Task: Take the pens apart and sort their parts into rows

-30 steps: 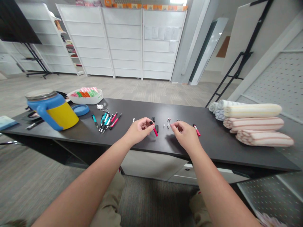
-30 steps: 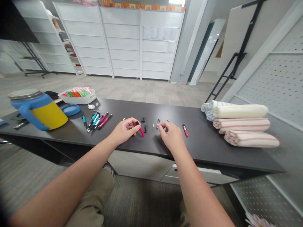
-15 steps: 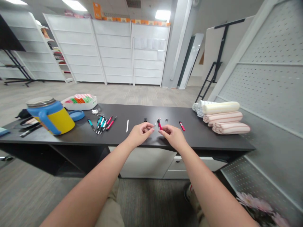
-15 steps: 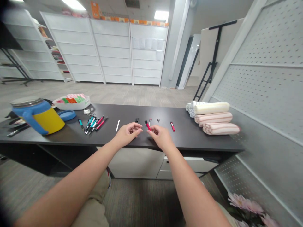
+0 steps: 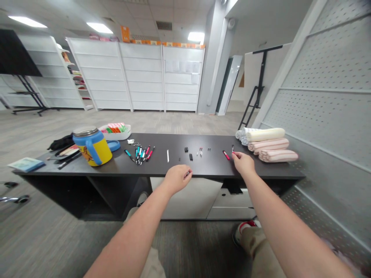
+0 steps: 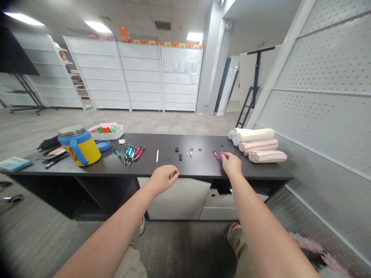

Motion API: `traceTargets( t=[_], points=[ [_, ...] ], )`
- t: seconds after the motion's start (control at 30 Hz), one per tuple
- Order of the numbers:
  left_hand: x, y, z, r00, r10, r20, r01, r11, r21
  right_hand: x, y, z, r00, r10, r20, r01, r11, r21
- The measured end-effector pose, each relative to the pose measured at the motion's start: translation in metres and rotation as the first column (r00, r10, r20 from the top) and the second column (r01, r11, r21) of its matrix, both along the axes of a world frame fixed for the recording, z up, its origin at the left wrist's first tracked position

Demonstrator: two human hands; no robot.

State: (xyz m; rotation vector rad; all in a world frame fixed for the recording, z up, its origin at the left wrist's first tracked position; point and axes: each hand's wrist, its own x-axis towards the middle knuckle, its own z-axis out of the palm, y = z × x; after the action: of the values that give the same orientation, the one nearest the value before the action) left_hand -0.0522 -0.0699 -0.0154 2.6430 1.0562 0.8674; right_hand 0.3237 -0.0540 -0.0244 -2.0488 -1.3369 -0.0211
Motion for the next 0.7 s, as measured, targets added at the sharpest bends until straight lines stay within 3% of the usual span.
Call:
traceTargets(
  t=[0.1,0.37,0.7],
  points=[
    [-0.013,-0.001,-0.003,1.000,-0.005,0.019,0.004,1.000,0.010,-0.008,0.008,-0.003,0.999,-0.022,0.035,0.022,1.000,-0.022],
    [-0.038,-0.001,-0.007,0.997,0.015,0.078,-0.015,1.000,0.008,-0.018,0.011,-0.002,0.964,-0.210,0.162,0.232,0.964,-0.127],
    [-0.047,-0.004,-0.008,0.998,0.020,0.067,-0.019,1.000,-0.007,-0.031,0.011,0.006,0.927,-0.242,0.287,0.302,0.934,-0.188]
  ],
)
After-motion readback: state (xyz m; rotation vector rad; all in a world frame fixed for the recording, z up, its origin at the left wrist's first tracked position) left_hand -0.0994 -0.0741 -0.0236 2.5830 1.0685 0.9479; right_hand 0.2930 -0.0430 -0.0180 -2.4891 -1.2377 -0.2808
